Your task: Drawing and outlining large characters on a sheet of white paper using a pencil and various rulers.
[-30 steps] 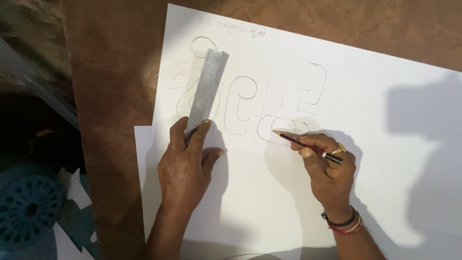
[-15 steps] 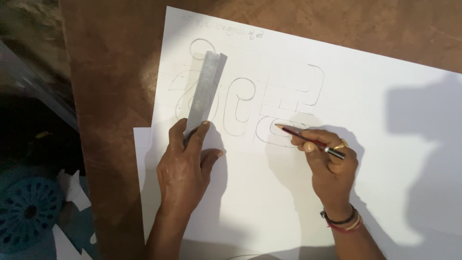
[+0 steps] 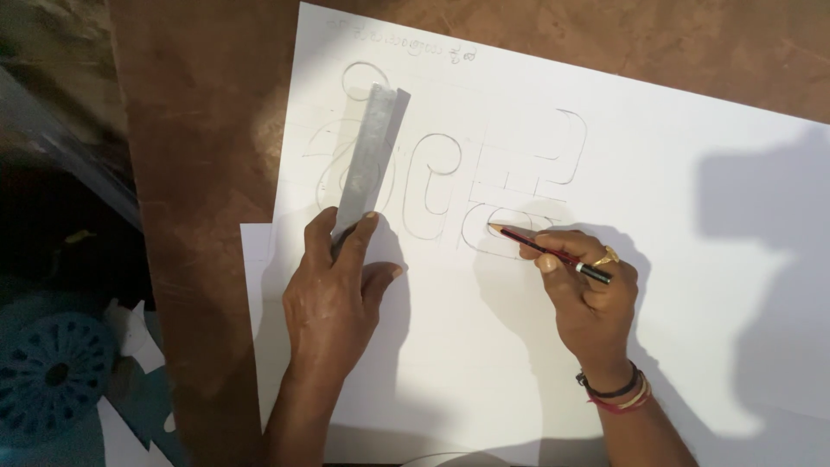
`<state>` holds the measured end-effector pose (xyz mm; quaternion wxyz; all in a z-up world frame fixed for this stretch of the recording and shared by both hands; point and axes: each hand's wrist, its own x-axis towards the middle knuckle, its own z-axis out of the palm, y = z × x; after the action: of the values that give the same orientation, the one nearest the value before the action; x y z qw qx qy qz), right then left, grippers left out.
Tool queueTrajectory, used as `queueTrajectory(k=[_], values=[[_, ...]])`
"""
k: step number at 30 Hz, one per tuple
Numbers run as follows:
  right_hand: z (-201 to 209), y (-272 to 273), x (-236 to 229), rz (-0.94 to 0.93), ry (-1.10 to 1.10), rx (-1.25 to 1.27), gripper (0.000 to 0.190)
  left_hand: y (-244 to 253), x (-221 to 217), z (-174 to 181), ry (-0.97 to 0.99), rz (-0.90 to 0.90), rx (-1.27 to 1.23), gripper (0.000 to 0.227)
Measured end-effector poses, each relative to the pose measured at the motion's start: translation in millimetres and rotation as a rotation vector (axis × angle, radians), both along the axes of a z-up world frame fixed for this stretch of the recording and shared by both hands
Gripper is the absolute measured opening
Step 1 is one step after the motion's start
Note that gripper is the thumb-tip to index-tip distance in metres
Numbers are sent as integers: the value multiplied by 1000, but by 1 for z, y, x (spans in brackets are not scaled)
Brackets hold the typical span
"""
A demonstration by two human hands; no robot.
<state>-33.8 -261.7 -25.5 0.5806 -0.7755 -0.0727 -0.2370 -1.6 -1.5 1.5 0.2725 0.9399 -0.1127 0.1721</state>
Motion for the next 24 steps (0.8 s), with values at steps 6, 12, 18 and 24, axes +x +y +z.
queueTrajectory(k=[6,12,18,24], values=[[-1,-1,-1,0,14,-19,14,-1,1,2,16,10,15,57],[-2,-2,-3,6,-4,-25,14,0,0,1,10,10,13,57],[-1,-5,-7,10,-5,-32,14,-1,0,0,-13,0,19,56],[-6,-9,-10,-45,55,-29,14,-1,0,2,8,9,21,55]])
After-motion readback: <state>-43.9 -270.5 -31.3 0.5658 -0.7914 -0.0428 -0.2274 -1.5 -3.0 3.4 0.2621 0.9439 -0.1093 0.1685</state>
